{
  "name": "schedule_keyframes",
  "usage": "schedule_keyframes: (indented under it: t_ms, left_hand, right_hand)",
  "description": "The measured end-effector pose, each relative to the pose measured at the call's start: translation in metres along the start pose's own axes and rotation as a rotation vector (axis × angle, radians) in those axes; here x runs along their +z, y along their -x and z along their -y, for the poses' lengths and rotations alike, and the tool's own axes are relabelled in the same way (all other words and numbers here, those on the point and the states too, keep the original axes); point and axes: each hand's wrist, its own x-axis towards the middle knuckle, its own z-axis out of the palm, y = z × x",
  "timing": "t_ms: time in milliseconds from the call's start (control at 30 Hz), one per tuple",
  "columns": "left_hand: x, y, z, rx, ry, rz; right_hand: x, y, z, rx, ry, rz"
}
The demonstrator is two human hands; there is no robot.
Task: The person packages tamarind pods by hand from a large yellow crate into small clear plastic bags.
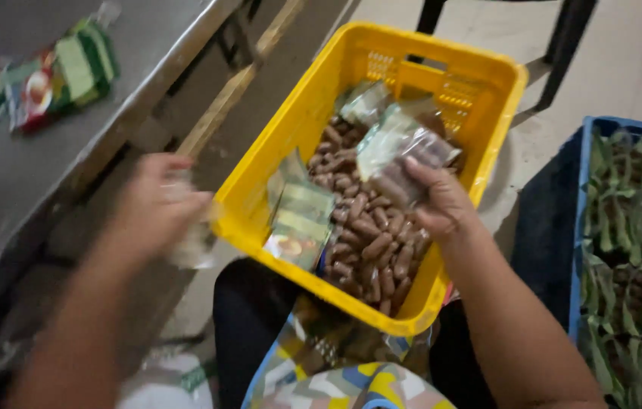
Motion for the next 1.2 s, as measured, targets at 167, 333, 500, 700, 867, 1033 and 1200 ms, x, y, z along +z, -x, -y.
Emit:
schedule_keyframes:
  t_ms: [167, 333, 500, 700, 867, 1033, 1200]
  left_hand:
    - [-0.097, 0.093, 0.104, -0.349, -0.43, -0.01]
    - [-0.127, 0.224, 0.352, -0.125, -0.004, -0.201]
    - [-0.099, 0.315, 0.425, -0.826, -0.41, 0.053]
    - [-0.079, 0.303, 0.443, -0.817, 0.449, -0.318]
    - [-0.072, 0.172, 0.271, 0.31, -0.383, -0.405]
    - [0.02, 0.091, 0.04, 0.528, -0.17, 0.015]
    - [0.115, 0.005, -0.034, 0.695, 0.025, 0.272]
  right_hand:
    - [-0.019, -0.008, -0.003, 0.011, 0.038, 0.011]
    - [-0.022, -0.006, -0.004, -0.001, -0.008, -0.02]
    - [-0.004, 0.009, -0.008, -0.051, 0.039, -0.002]
    - [-0.007, 0.015, -0.001, 0.004, 0.041, -0.015]
    - [0.009, 0.029, -0.003, -0.014, 0.059, -0.063]
    - [-0.002, 0.02, -0.003, 0.033, 0.027, -0.115]
    - [-0.01, 0.015, -0.004, 0.029, -0.002, -0.025]
